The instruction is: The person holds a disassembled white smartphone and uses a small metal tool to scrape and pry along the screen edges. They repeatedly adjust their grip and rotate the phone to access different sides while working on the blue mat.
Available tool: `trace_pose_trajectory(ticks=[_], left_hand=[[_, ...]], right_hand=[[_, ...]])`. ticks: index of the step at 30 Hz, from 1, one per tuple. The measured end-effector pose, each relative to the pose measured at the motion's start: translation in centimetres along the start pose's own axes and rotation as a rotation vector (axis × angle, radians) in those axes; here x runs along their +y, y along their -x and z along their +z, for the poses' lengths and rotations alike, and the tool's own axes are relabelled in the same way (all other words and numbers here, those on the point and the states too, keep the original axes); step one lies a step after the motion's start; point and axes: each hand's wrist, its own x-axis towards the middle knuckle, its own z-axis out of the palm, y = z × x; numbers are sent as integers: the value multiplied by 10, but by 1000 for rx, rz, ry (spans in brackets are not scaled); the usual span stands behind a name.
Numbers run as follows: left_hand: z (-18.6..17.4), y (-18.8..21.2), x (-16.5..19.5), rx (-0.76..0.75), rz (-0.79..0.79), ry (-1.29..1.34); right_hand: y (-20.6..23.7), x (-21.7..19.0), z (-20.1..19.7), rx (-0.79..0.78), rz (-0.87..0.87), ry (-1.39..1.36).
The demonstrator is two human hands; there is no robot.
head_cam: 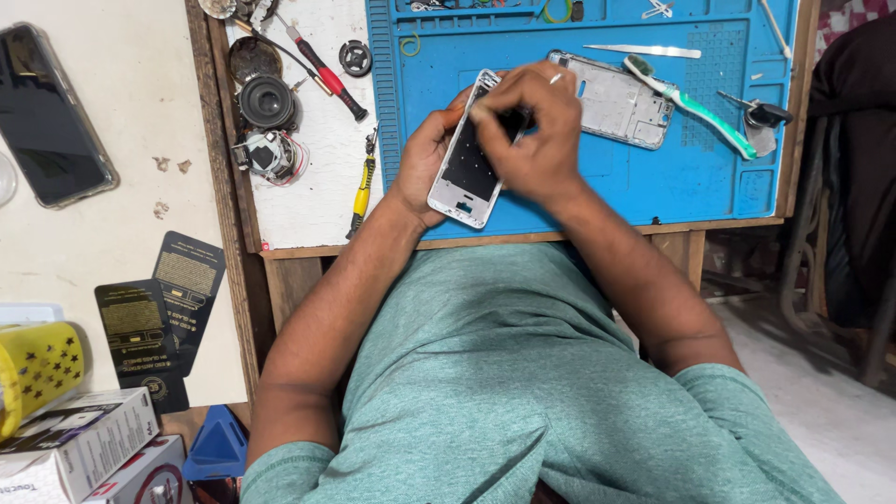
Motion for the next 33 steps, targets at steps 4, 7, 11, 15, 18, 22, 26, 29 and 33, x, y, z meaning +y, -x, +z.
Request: trace_pose_trajectory(ticks=[4, 7, 11, 15, 18, 22, 26, 29, 33], left_hand=[[0, 0, 1, -30, -12, -17], [7, 0, 4, 59, -47, 121], [17, 1, 8, -91, -30, -13], [20, 2, 8, -106, -47, 6], [19, 3, 7, -23, -87, 8], [17, 3, 4, -65, -96, -99], [17, 1, 3, -91, -112, -67], [17, 1, 2, -51, -87, -99], [14, 2, 4, -75, -71, -91]], right_hand=[[0, 0, -3, -32, -20, 0], [15, -20, 2, -120, -136, -3], [27, -39, 8, -244, -264, -86], [23, -35, 6, -309, -307, -122], [22, -29, 3, -378, -337, -123], [21, -20, 0, -448, -260, -220], [19, -17, -2, -475, -247, -309], [21, -20, 0, -428, -194, -308], [20, -23, 3, -303, -144, -230]])
